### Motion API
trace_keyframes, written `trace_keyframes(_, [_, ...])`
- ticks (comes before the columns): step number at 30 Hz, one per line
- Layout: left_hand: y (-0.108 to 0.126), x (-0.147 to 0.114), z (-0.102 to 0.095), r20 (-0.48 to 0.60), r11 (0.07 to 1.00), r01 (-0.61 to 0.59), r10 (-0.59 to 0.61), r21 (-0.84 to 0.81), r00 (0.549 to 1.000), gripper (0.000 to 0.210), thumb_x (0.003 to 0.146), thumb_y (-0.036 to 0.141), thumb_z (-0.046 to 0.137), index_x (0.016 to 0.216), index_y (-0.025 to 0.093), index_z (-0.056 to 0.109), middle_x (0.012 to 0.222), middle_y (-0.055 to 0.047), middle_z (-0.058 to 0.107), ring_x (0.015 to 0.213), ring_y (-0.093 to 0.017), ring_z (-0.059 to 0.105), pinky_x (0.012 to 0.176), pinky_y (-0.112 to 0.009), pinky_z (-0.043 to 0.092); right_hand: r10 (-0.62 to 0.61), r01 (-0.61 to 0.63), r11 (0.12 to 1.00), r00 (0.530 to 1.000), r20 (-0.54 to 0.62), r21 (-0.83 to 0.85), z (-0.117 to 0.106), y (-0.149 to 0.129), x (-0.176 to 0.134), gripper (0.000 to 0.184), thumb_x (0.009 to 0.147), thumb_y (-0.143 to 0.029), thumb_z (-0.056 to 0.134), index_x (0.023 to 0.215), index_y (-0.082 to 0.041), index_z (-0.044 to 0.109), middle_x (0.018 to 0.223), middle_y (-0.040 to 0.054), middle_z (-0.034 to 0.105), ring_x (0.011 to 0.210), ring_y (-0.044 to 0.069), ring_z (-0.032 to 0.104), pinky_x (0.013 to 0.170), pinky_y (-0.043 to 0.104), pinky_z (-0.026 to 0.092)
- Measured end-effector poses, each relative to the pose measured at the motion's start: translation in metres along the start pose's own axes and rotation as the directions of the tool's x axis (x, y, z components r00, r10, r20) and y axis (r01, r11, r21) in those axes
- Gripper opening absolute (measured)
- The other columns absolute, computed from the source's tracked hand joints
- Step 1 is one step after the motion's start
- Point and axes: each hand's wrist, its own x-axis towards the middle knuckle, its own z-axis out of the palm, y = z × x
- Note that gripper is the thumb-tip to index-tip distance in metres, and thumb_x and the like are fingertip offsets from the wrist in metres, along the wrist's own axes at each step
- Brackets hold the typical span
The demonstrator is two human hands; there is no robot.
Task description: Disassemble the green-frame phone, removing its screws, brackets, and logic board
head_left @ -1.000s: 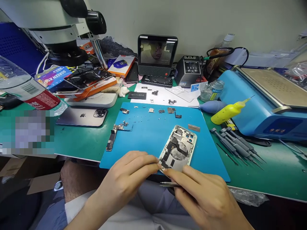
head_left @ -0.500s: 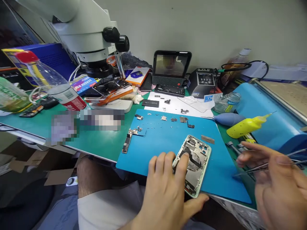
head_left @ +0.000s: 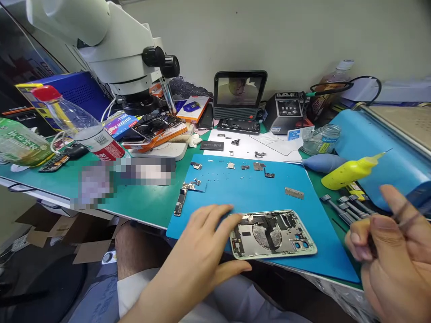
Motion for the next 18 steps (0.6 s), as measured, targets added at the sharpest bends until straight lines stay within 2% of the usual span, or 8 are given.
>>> trace_keyframes(2, [-0.002, -0.006, 0.003, -0.051, 0.999, 0.032, -0.030, 0.033, 0.998, 0.083, 0.092, 0.047, 0.102, 0.154, 0.027, 0.051, 0.152, -0.014, 0.072, 0.139, -0.040, 0.068, 0.113, -0.057, 0.057, 0.015, -0.016, 0.996, 1.000, 0.009, 0.082, 0.004, -0.010, 0.000, 0.061, 0.091, -0.026, 0.098, 0.147, -0.034, 0.076, 0.069, -0.0037, 0.066, 0.049, 0.014, 0.055, 0.037, 0.024, 0.031])
trace_keyframes(4, [-0.004, -0.010, 0.006, -0.072, 0.999, 0.028, -0.027, 0.018, 0.997, 0.071, 0.095, 0.045, 0.100, 0.146, 0.027, 0.052, 0.147, -0.012, 0.074, 0.137, -0.038, 0.068, 0.112, -0.054, 0.054, -0.012, 0.006, 0.991, 0.999, 0.044, 0.133, 0.006, -0.017, -0.002, 0.047, 0.088, -0.022, 0.096, 0.127, -0.037, 0.074, 0.081, -0.0023, 0.075, 0.044, 0.011, 0.051, 0.037, 0.023, 0.030])
trace_keyframes(6, [-0.006, -0.013, 0.008, -0.085, 1.000, 0.017, -0.018, -0.009, 0.996, 0.059, 0.100, 0.044, 0.095, 0.139, 0.027, 0.054, 0.148, -0.010, 0.075, 0.139, -0.036, 0.066, 0.113, -0.051, 0.050, -0.024, 0.014, 0.993, 0.997, 0.077, 0.121, 0.007, -0.021, -0.004, 0.029, 0.088, -0.021, 0.093, 0.106, -0.031, 0.072, 0.093, 0.0010, 0.079, 0.044, 0.009, 0.050, 0.039, 0.024, 0.033])
trace_keyframes(8, [-0.008, -0.013, 0.009, -0.100, 1.000, 0.009, -0.011, -0.018, 0.995, 0.052, 0.105, 0.049, 0.089, 0.139, 0.026, 0.056, 0.149, -0.009, 0.076, 0.141, -0.034, 0.065, 0.116, -0.048, 0.046, -0.018, 0.011, 0.996, 0.997, 0.082, 0.084, 0.006, -0.023, -0.007, 0.011, 0.092, -0.020, 0.087, 0.094, -0.026, 0.077, 0.099, 0.0060, 0.079, 0.055, 0.012, 0.060, 0.044, 0.027, 0.041])
trace_keyframes(10, [-0.009, -0.012, 0.010, -0.114, 1.000, -0.005, 0.004, -0.013, 0.993, 0.052, 0.111, 0.054, 0.081, 0.145, 0.024, 0.056, 0.150, -0.010, 0.076, 0.144, -0.033, 0.064, 0.119, -0.047, 0.042, -0.016, 0.010, 0.998, 0.996, 0.089, 0.069, 0.005, -0.025, -0.011, 0.008, 0.095, -0.020, 0.080, 0.096, -0.024, 0.087, 0.102, 0.0100, 0.079, 0.072, 0.019, 0.070, 0.054, 0.033, 0.053])
trace_keyframes(14, [-0.011, -0.012, 0.013, -0.159, 0.999, -0.046, 0.049, 0.022, 0.986, 0.051, 0.118, 0.061, 0.064, 0.150, 0.022, 0.062, 0.149, -0.009, 0.078, 0.142, -0.031, 0.066, 0.121, -0.044, 0.039, 0.005, -0.030, 0.993, 0.977, 0.215, 0.115, 0.011, -0.031, -0.015, 0.041, 0.091, -0.016, 0.083, 0.129, -0.031, 0.091, 0.110, 0.0080, 0.083, 0.096, 0.023, 0.079, 0.082, 0.036, 0.069])
trace_keyframes(16, [-0.011, -0.013, 0.014, -0.197, 0.996, -0.062, 0.072, 0.056, 0.978, 0.050, 0.118, 0.062, 0.061, 0.148, 0.023, 0.068, 0.149, -0.009, 0.079, 0.140, -0.031, 0.068, 0.120, -0.043, 0.040, 0.051, -0.112, 0.980, 0.943, 0.329, 0.167, 0.022, -0.036, -0.015, 0.041, 0.092, -0.021, 0.091, 0.128, -0.039, 0.089, 0.103, 0.0025, 0.082, 0.094, 0.018, 0.078, 0.083, 0.029, 0.068])
trace_keyframes(18, [-0.010, -0.014, 0.016, -0.228, 0.995, -0.066, 0.082, 0.076, 0.970, 0.049, 0.119, 0.062, 0.060, 0.145, 0.022, 0.071, 0.149, -0.009, 0.080, 0.139, -0.031, 0.070, 0.120, -0.043, 0.041, 0.079, -0.184, 0.965, 0.883, 0.463, 0.187, 0.037, -0.041, -0.014, 0.030, 0.088, -0.034, 0.101, 0.116, -0.041, 0.090, 0.088, -0.0019, 0.077, 0.082, 0.014, 0.074, 0.076, 0.023, 0.065])
